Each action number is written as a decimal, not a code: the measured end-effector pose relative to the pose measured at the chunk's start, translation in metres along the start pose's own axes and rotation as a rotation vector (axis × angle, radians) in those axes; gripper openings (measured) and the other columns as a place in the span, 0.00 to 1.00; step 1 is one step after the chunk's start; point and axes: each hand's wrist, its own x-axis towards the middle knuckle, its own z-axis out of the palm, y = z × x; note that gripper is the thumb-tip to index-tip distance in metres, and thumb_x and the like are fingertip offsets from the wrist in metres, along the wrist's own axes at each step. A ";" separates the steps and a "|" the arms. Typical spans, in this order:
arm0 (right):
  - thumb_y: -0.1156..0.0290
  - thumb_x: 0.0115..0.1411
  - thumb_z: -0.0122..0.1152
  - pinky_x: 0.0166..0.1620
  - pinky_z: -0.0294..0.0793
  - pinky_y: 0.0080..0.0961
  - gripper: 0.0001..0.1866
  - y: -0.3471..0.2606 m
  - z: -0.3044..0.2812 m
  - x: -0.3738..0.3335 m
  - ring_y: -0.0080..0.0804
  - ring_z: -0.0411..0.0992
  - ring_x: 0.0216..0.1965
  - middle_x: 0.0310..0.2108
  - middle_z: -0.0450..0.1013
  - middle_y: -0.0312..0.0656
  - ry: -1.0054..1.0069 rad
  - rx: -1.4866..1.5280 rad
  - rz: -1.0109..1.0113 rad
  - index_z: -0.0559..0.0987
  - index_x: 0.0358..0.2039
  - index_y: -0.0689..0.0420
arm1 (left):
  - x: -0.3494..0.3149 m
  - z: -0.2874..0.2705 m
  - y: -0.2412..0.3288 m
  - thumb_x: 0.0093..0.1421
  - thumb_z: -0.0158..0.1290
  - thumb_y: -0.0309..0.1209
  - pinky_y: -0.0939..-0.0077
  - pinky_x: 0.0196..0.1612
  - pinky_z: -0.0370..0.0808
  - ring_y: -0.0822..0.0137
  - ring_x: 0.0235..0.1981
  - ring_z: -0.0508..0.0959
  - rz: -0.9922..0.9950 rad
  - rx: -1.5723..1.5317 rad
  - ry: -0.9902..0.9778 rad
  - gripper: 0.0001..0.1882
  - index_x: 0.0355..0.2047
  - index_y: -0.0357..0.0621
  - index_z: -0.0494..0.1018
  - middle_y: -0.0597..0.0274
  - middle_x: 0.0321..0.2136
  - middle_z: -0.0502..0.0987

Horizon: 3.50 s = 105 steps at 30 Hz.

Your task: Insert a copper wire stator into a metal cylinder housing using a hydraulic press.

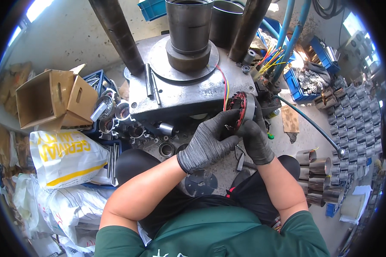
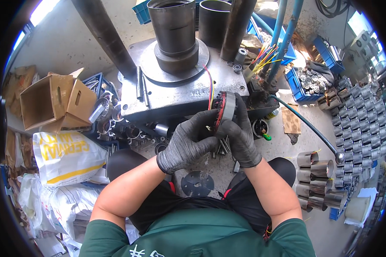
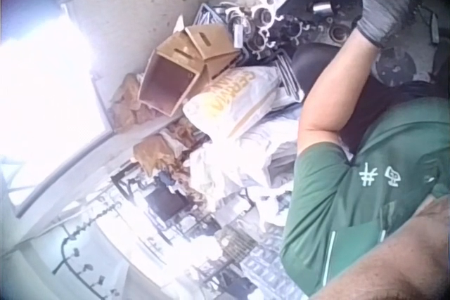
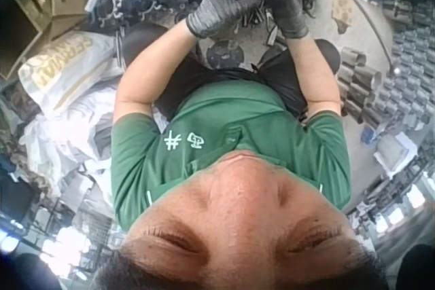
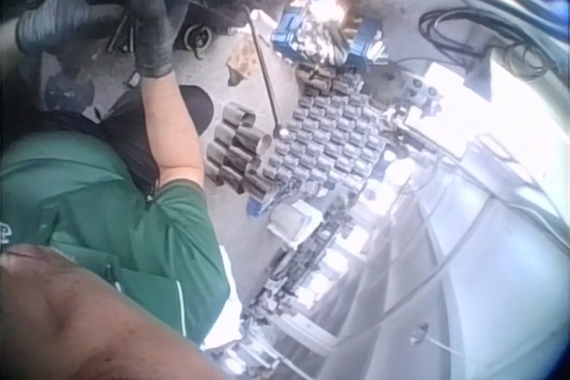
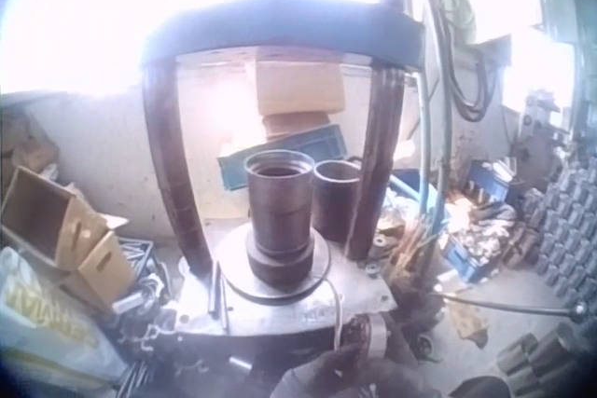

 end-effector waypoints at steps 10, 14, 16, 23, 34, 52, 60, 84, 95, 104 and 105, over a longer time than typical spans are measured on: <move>0.33 0.67 0.50 0.65 0.74 0.51 0.39 -0.009 0.001 0.007 0.47 0.72 0.64 0.61 0.75 0.46 0.121 0.068 -0.038 0.75 0.64 0.51 | 0.019 -0.021 -0.013 0.72 0.56 0.28 0.75 0.40 0.80 0.72 0.33 0.79 -0.432 -0.436 0.462 0.12 0.51 0.36 0.78 0.58 0.37 0.83; 0.29 0.69 0.43 0.68 0.70 0.55 0.42 -0.013 0.000 0.006 0.50 0.69 0.66 0.67 0.70 0.45 -0.076 0.641 0.174 0.69 0.71 0.48 | 0.025 -0.020 -0.018 0.74 0.52 0.32 0.74 0.42 0.80 0.72 0.35 0.80 -0.528 -0.579 0.453 0.14 0.52 0.35 0.78 0.60 0.37 0.83; 0.27 0.68 0.44 0.70 0.68 0.53 0.45 -0.011 -0.001 0.006 0.50 0.68 0.67 0.68 0.70 0.44 -0.073 0.655 0.249 0.69 0.71 0.48 | 0.023 -0.016 -0.017 0.74 0.52 0.31 0.74 0.43 0.80 0.72 0.37 0.81 -0.382 -0.576 0.475 0.14 0.53 0.35 0.78 0.60 0.39 0.83; 0.28 0.67 0.46 0.71 0.66 0.52 0.44 -0.002 -0.007 0.004 0.49 0.69 0.67 0.68 0.70 0.46 -0.009 0.676 0.370 0.69 0.71 0.48 | 0.018 -0.017 -0.015 0.71 0.54 0.28 0.71 0.53 0.79 0.66 0.46 0.82 -0.100 -0.228 0.299 0.13 0.52 0.34 0.79 0.51 0.50 0.81; 0.32 0.71 0.45 0.68 0.73 0.43 0.43 0.001 -0.024 0.001 0.44 0.73 0.63 0.64 0.73 0.48 -0.109 0.579 0.471 0.69 0.71 0.54 | 0.016 -0.013 -0.024 0.66 0.60 0.24 0.61 0.66 0.74 0.51 0.60 0.77 0.018 0.357 -0.069 0.16 0.53 0.36 0.81 0.46 0.63 0.71; 0.63 0.66 0.70 0.55 0.79 0.30 0.28 0.015 -0.029 0.031 0.28 0.77 0.53 0.56 0.78 0.40 -0.133 -1.066 -0.147 0.75 0.63 0.59 | 0.011 -0.011 -0.022 0.67 0.58 0.31 0.74 0.45 0.79 0.69 0.37 0.82 -0.486 -0.316 0.130 0.11 0.41 0.35 0.82 0.58 0.35 0.83; 0.65 0.58 0.70 0.53 0.81 0.37 0.18 0.023 -0.042 0.024 0.37 0.82 0.47 0.45 0.83 0.43 -0.257 -1.149 -0.411 0.85 0.49 0.55 | 0.007 -0.001 -0.025 0.68 0.60 0.45 0.70 0.46 0.80 0.68 0.42 0.82 -0.428 0.021 0.039 0.24 0.51 0.34 0.80 0.54 0.40 0.83; 0.67 0.69 0.67 0.56 0.79 0.28 0.22 -0.015 -0.046 0.019 0.30 0.79 0.51 0.51 0.81 0.41 -0.067 -0.350 -0.012 0.77 0.60 0.62 | 0.001 -0.005 -0.009 0.53 0.70 0.21 0.56 0.64 0.76 0.41 0.58 0.79 0.615 0.670 0.073 0.31 0.58 0.41 0.74 0.34 0.64 0.67; 0.73 0.68 0.65 0.48 0.80 0.27 0.14 -0.041 -0.034 0.008 0.25 0.80 0.42 0.40 0.82 0.42 0.057 -0.761 -0.265 0.80 0.53 0.62 | 0.005 -0.019 0.017 0.66 0.61 0.19 0.63 0.61 0.78 0.61 0.58 0.79 0.601 0.694 0.155 0.49 0.80 0.50 0.44 0.47 0.65 0.70; 0.68 0.63 0.68 0.47 0.83 0.38 0.19 -0.036 -0.027 0.006 0.51 0.82 0.43 0.42 0.80 0.52 -0.266 -1.050 -0.340 0.80 0.52 0.62 | 0.104 -0.082 0.106 0.44 0.75 0.21 0.62 0.59 0.77 0.51 0.59 0.77 0.738 0.873 0.414 0.27 0.47 0.48 0.82 0.47 0.61 0.72; 0.67 0.63 0.68 0.47 0.83 0.39 0.19 -0.034 -0.027 0.005 0.52 0.82 0.43 0.42 0.80 0.53 -0.282 -1.047 -0.364 0.80 0.52 0.62 | 0.121 -0.093 0.113 0.47 0.75 0.22 0.66 0.56 0.78 0.57 0.56 0.79 0.717 0.804 0.418 0.25 0.47 0.46 0.82 0.51 0.57 0.75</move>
